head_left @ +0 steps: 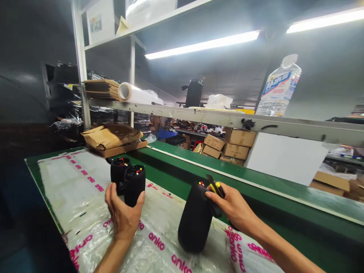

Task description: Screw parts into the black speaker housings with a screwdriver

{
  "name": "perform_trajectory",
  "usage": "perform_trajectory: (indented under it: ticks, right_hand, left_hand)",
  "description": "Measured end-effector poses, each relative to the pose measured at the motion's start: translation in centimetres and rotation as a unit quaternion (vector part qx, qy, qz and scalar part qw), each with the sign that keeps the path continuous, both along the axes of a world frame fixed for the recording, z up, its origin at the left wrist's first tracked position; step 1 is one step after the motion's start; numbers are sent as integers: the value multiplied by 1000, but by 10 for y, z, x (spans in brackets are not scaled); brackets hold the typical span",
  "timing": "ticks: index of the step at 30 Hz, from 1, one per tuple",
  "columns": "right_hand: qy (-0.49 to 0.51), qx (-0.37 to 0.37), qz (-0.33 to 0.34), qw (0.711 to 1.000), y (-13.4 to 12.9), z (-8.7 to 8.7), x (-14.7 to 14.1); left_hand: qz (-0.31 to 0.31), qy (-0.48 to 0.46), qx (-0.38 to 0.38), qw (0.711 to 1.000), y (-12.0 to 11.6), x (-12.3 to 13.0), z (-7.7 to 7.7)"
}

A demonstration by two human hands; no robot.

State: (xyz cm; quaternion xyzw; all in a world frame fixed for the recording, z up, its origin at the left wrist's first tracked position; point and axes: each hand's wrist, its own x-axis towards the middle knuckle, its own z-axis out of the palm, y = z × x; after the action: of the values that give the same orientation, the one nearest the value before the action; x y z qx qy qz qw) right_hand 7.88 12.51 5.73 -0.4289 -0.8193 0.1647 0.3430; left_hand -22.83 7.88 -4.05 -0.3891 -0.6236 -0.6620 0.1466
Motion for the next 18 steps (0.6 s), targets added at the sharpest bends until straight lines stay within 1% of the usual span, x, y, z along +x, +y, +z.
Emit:
perform_trajectory:
  ticks: [1,3,4,5,6,7,8,9,10,11,12,13,14,15,16,18]
  right_hand:
    - [23,-25,31,999,-13,1,0]
    - [75,-93,101,988,-33,1,-4]
    - [96,-132,135,977,-40,1,-6]
    - [111,-169,165,965,-46,1,-10]
    - [117,-199,191,954,-50,1,-13]
    - [118,-222,216,944,-54,1,-16]
    - [117,-228,233,938,-57,1,-19]
    - [115,-211,234,942,-60,2,-20]
    - [110,-176,215,954,-63,4,-21]
    - [106,-128,176,970,-68,5,-19]
    - [99,-77,125,984,-73,5,-17]
    - [88,-36,76,993,-80,5,-14]
    - [72,-6,43,996,-88,3,-12]
    - [50,12,38,998,-96,0,-9]
    - [20,30,56,998,-103,-5,-7]
    - [-47,75,103,991,-115,-17,-7]
  left_hand:
    - [-12,19,20,1000,-11,14,3]
    - [-71,51,27,996,-35,46,7]
    - [-133,62,12,989,-45,61,10]
    - [-263,10,-44,964,-55,74,12]
    - [-377,-58,-96,919,-62,85,15]
    - [-477,-113,-141,860,-68,92,19]
    - [-544,-153,-174,806,-73,95,23]
    - [-576,-188,-193,772,-76,97,26]
    - [-576,-215,-202,762,-78,97,29]
    - [-549,-236,-204,775,-80,96,32]
    - [-504,-252,-202,801,-82,95,34]
    - [-456,-260,-200,827,-85,94,35]
    - [-417,-263,-198,847,-87,94,36]
    - [-391,-259,-196,861,-89,95,36]
    - [-377,-254,-193,869,-91,96,36]
    - [-366,-247,-189,877,-95,100,36]
